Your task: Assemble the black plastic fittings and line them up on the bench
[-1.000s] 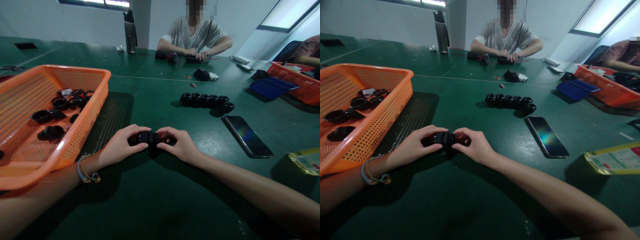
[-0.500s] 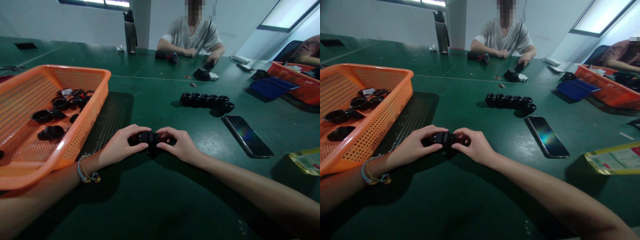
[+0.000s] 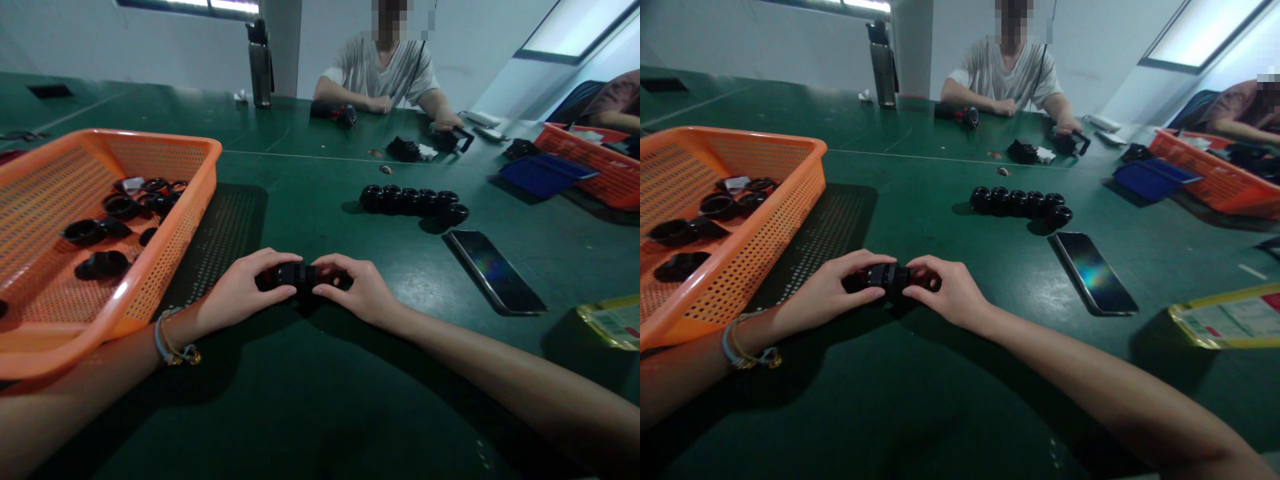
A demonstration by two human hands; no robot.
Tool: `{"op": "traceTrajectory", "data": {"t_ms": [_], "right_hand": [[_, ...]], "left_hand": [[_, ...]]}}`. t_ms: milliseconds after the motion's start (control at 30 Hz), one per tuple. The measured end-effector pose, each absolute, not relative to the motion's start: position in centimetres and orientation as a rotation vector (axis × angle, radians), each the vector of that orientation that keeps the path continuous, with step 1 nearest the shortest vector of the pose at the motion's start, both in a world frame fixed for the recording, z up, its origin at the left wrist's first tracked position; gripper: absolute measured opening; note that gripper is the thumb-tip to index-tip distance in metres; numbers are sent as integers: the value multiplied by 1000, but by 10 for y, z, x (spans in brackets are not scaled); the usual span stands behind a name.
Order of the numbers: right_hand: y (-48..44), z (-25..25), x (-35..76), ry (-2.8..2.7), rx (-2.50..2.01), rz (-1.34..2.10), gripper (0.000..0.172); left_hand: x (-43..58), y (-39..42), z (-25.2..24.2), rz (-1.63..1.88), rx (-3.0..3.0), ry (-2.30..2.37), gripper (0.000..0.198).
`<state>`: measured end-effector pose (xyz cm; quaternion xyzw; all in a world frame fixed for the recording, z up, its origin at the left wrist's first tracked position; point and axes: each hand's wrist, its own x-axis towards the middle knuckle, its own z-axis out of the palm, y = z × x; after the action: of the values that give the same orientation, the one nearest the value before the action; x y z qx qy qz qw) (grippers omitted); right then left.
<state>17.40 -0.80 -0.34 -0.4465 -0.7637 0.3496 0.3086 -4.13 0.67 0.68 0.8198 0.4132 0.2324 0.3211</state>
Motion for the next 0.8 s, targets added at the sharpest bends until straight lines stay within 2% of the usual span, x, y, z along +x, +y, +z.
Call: {"op": "traceTrajectory", "data": {"t_ms": [600,800], "right_hand": [[-8,-7,174,-2016,-1158,834,29],[-8,-6,173,-2018,-1148,859,24]], "left_hand": [[-40,6,8,595,2143,1095,38],[-40,7,8,596,2150,1102,38]]}}
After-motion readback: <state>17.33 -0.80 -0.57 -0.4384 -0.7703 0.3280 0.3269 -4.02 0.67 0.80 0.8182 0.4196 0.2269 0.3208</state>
